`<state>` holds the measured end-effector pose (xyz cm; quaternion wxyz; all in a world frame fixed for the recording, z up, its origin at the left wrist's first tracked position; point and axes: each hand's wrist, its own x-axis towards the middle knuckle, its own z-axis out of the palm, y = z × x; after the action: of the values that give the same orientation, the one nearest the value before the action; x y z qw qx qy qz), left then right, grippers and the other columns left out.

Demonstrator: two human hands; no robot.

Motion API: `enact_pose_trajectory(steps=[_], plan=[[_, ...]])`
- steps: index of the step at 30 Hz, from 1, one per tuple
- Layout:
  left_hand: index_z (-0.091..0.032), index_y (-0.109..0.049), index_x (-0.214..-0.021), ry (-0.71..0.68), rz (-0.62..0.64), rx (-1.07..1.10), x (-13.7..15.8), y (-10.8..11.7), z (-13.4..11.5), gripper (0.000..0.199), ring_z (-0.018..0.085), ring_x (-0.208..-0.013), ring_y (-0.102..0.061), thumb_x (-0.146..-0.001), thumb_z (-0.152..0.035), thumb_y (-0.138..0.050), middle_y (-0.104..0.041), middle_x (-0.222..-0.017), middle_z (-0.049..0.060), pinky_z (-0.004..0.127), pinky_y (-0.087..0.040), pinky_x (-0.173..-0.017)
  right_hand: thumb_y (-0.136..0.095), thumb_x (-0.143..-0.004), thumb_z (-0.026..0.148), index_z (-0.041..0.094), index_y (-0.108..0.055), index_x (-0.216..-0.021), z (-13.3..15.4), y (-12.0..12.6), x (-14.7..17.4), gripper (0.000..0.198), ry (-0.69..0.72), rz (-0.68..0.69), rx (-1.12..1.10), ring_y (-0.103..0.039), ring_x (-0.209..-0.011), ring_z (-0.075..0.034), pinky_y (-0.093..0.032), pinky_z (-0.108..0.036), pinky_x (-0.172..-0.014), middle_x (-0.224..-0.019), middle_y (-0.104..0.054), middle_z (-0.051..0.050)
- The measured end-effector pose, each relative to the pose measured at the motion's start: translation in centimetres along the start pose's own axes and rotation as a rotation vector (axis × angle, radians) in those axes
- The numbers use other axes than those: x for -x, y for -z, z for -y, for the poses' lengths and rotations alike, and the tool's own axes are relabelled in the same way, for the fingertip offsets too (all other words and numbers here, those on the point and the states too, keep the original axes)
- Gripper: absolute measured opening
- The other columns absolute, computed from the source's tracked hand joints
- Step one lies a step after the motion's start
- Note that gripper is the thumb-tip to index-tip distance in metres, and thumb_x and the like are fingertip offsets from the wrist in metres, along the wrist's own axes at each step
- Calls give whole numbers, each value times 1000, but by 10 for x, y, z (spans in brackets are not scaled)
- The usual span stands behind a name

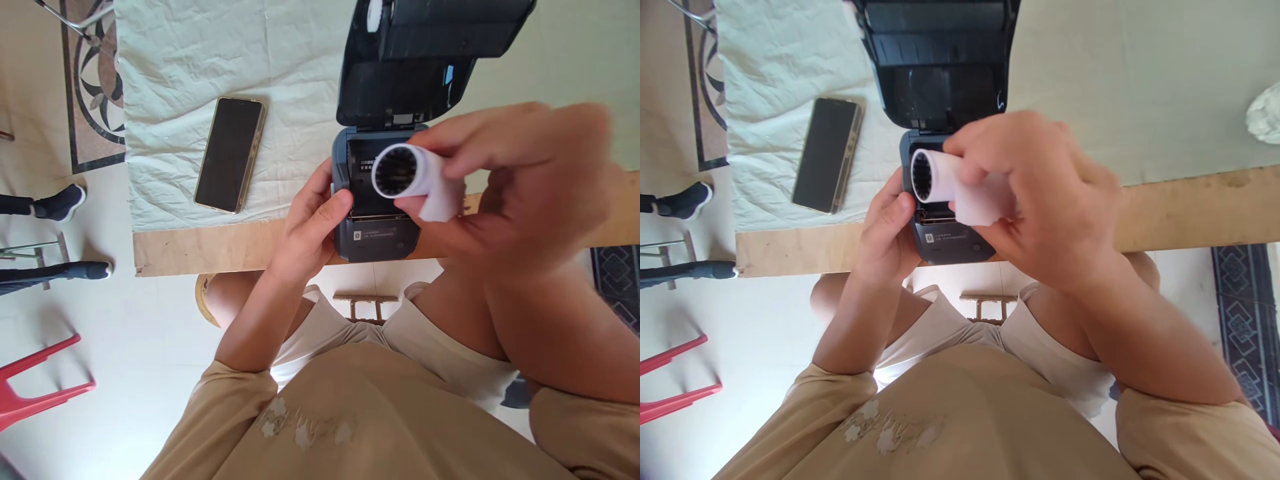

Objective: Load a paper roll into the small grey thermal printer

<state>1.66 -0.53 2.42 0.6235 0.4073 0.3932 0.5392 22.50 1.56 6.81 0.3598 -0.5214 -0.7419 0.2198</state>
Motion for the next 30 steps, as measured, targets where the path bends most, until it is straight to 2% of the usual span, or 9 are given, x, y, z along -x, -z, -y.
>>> enact_pose_trajectory(steps=[2,6,9,11,19,23,26,28,30], plan=[[-30,-81,-128,-32,7,18,0,1,2,64,45,-169,-60,-93,-83,-84,-86,-140,6,56,-71,-123,-59,-108,39,34,-73,-103,6,-6,-7,15,161,-12,98,-85,-117,-21,-73,-51,-109,-122,-87,9],[-28,-78,-136,6,47,74,0,2,1,64,43,-165,-65,-95,-77,-87,-85,-143,7,50,-73,-115,-59,-104,7,26,-66,-104,-1,-6,-13,20,467,-133,241,-87,-114,-15,-71,-36,-90,-128,-86,10],[-26,-78,-137,25,69,103,1,2,-3,58,39,-162,-67,-99,-69,-86,-86,-143,8,44,-74,-110,-65,-97,-2,25,-65,-103,-9,-2,-12,28,553,-187,232,-87,-108,-12,-63,-30,-76,-127,-87,9],[-27,-78,-137,23,74,107,1,2,-4,56,38,-161,-68,-99,-67,-86,-86,-140,7,42,-74,-107,-64,-93,-6,24,-67,-107,-12,-1,-10,33,566,-206,245,-87,-108,-12,-63,-30,-75,-124,-87,10],[-31,-81,-130,-28,73,79,-2,2,1,56,37,-146,-78,-96,-75,-86,-86,-135,3,42,-73,-103,-73,-100,4,27,-65,-106,-24,-3,-17,24,598,-116,240,-86,-121,-25,-74,-48,-92,-141,-84,2],[-29,-83,-119,5,58,89,-4,1,0,53,37,-131,-83,-92,-73,-92,-87,-122,4,41,-71,-95,-78,-98,10,31,-66,-108,-20,-2,-12,25,679,-134,191,-79,-97,-18,-70,-45,-82,-121,-82,4],[-29,-82,-125,-53,101,60,-4,7,5,60,35,-122,-83,-95,-81,-83,-85,-122,7,42,-70,-91,-72,-105,18,31,-64,-105,-11,-11,1,16,699,-153,121,-75,-85,-17,-59,-45,-71,-102,-78,6],[-30,-80,-134,-98,145,23,-5,13,12,65,30,-108,-83,-94,-82,-82,-83,-118,6,40,-69,-84,-70,-110,26,30,-62,-100,-7,-18,8,13,715,-140,79,-77,-89,-17,-53,-46,-70,-95,-77,6],[-34,-78,-139,-114,181,-10,-7,19,20,63,23,-90,-78,-91,-74,-89,-80,-107,3,34,-67,-74,-69,-114,43,30,-65,-98,-9,-21,12,21,727,-100,31,-81,-99,-18,-56,-48,-76,-95,-77,6]])
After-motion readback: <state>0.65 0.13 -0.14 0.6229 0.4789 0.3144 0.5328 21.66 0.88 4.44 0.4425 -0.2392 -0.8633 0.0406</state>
